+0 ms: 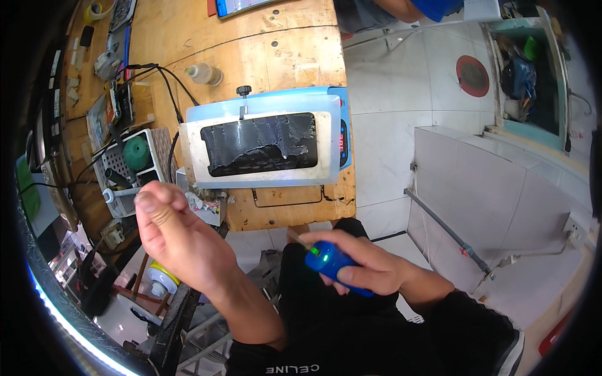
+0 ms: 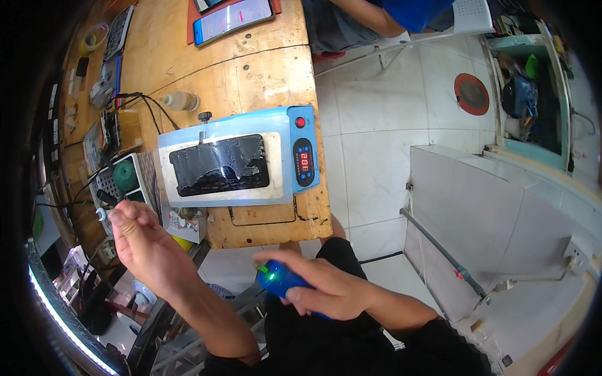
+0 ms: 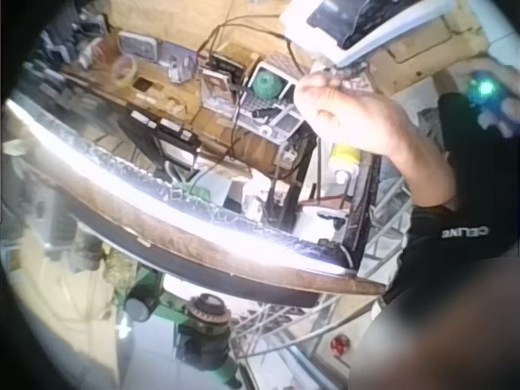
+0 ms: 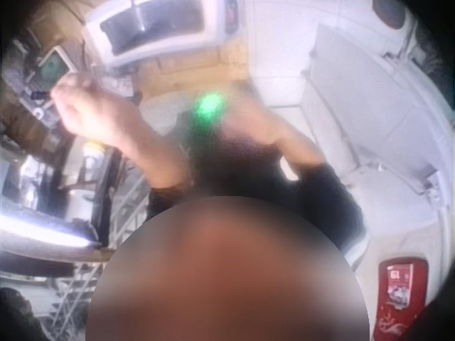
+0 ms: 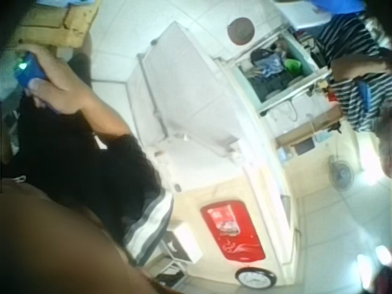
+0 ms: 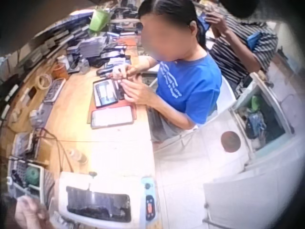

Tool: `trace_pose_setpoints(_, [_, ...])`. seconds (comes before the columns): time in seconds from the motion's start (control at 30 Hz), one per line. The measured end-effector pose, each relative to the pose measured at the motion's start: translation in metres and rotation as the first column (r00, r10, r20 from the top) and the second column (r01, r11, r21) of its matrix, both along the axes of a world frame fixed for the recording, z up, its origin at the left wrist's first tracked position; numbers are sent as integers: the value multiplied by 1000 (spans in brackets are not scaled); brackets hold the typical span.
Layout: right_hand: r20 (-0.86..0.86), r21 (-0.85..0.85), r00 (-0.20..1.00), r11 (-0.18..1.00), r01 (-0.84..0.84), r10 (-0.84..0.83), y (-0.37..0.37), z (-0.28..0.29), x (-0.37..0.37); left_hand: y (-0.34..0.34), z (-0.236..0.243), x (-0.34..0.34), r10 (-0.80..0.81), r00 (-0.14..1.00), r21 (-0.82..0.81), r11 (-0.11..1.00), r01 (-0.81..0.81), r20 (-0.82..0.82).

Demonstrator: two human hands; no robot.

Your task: The person uses a blue electric screwdriver to remove screws from a white rectangular device on a workbench. They then use a metal pick to scrape and pry at the device's surface, likely separating a screen or cover. The person also wipes the device with a cloth and handles a small black component.

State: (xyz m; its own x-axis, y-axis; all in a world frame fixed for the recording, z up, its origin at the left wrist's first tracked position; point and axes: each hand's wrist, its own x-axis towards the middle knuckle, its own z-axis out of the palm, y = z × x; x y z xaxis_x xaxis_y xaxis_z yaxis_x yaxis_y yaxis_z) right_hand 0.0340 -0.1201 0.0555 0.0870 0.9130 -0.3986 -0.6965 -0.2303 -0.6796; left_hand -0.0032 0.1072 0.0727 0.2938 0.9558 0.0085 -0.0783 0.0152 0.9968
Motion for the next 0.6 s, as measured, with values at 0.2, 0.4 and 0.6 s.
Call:
trace_pose_setpoints(0.2, [-98, -147, 974, 971, 190, -206, 6, -24, -10, -27, -39, 0, -116, 675, 430, 689, 583, -729])
trace_pose_setpoints(0.4, [-128, -138, 952, 955, 261, -279, 1, -29, -16, -27, -41, -2, -49, 659, 473, 656, 588, -751])
trace_pose_setpoints(0.6, [-156, -145, 936, 945, 294, -316, -2, -28, -18, -28, -37, 1, -29, 640, 478, 639, 603, -768])
